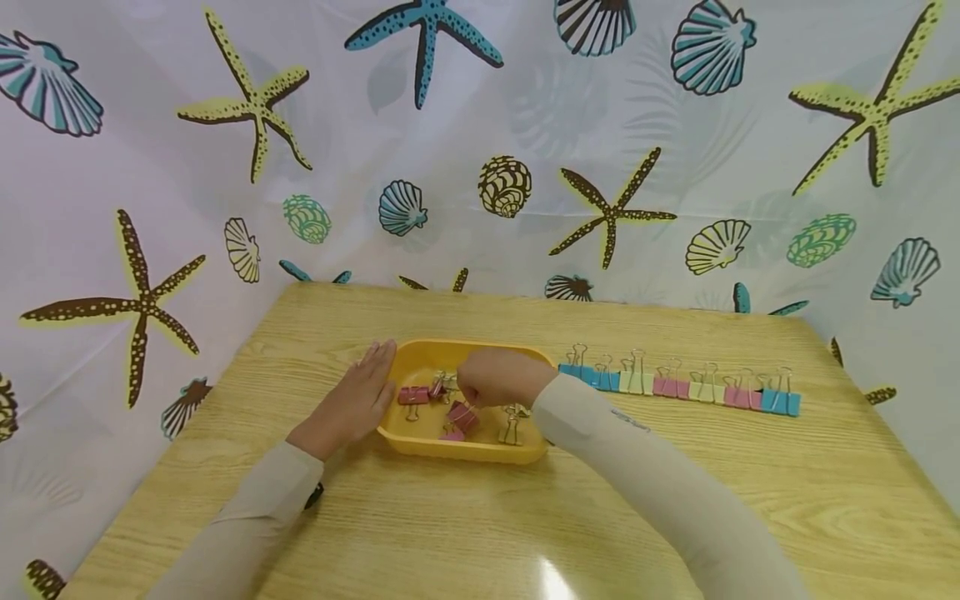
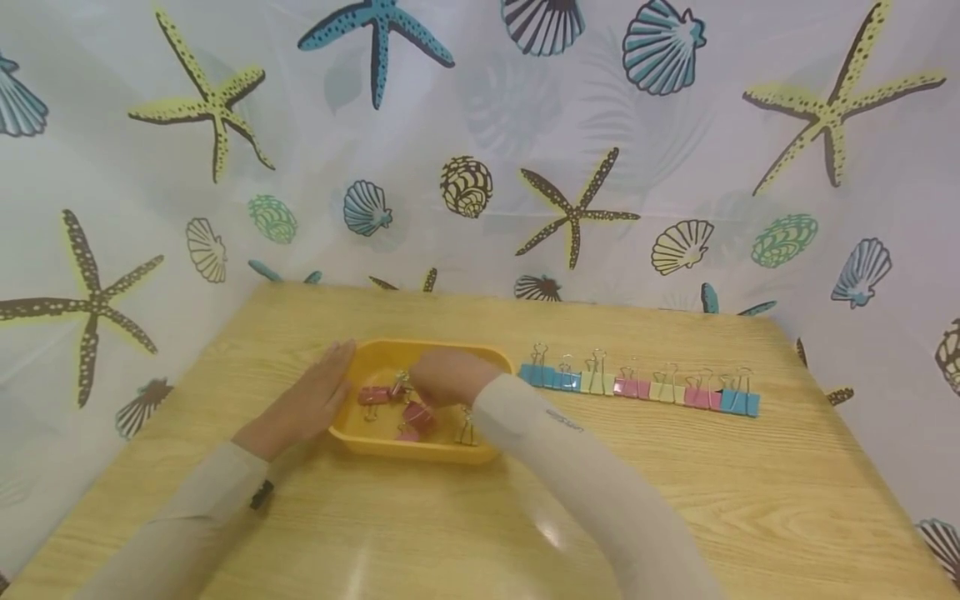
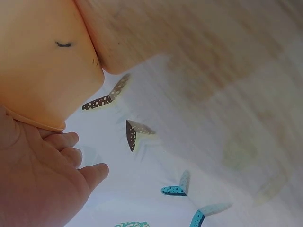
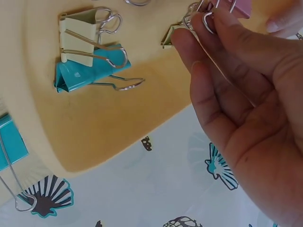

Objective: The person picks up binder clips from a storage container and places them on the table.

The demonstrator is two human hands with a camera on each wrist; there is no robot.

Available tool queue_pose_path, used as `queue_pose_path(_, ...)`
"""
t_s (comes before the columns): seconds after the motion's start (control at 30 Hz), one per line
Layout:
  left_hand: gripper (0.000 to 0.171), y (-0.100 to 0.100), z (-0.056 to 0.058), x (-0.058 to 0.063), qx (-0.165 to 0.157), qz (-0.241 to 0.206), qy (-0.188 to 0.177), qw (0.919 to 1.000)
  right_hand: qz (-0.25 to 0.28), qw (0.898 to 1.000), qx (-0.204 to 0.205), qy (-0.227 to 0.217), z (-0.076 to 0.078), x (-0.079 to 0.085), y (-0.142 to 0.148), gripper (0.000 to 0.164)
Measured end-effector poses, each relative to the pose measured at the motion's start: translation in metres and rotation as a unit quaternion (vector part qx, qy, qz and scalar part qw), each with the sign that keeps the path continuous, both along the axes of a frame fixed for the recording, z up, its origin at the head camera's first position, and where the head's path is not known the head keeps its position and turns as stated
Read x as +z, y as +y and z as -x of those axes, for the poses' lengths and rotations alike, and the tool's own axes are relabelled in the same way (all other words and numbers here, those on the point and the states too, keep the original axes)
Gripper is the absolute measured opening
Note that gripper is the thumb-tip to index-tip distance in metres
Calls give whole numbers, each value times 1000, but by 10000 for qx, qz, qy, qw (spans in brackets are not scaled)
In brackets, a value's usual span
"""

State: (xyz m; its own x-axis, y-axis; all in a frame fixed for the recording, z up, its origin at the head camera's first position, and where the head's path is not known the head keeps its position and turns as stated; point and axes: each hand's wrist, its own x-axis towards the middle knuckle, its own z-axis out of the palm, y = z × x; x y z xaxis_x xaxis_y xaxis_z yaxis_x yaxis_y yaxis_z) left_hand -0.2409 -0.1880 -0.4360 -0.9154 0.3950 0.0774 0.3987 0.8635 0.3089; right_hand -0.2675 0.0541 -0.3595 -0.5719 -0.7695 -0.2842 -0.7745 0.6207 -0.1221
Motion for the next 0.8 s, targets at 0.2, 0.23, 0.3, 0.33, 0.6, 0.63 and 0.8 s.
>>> queue_pose_path(0.2,61,0,1,-2,-13,15,17,10000,165,9996,-132,-197,-2,6,9,39)
queue_pose_path(0.23,60,0,1,-2,-13,15,18,10000,162,9996,-162,-163,-3,6,11,35)
queue_pose_path(0.3,60,0,1,-2,-15,29,23,10000,203,9995,-213,-148,-3,7,15,23)
queue_pose_path(0.33,60,0,0,-2,-12,37,14,10000,239,9994,-216,-160,-3,7,17,18)
queue_pose_path(0.6,60,1,0,-1,26,7,-78,10000,1123,9934,75,-212,-6,16,43,8)
queue_pose_path(0.63,60,1,0,-1,25,4,-80,10000,1261,9918,96,-200,-6,18,47,9)
queue_pose_path(0.8,60,1,-1,-1,-13,-141,-98,9999,1896,9817,194,12,-7,24,68,7)
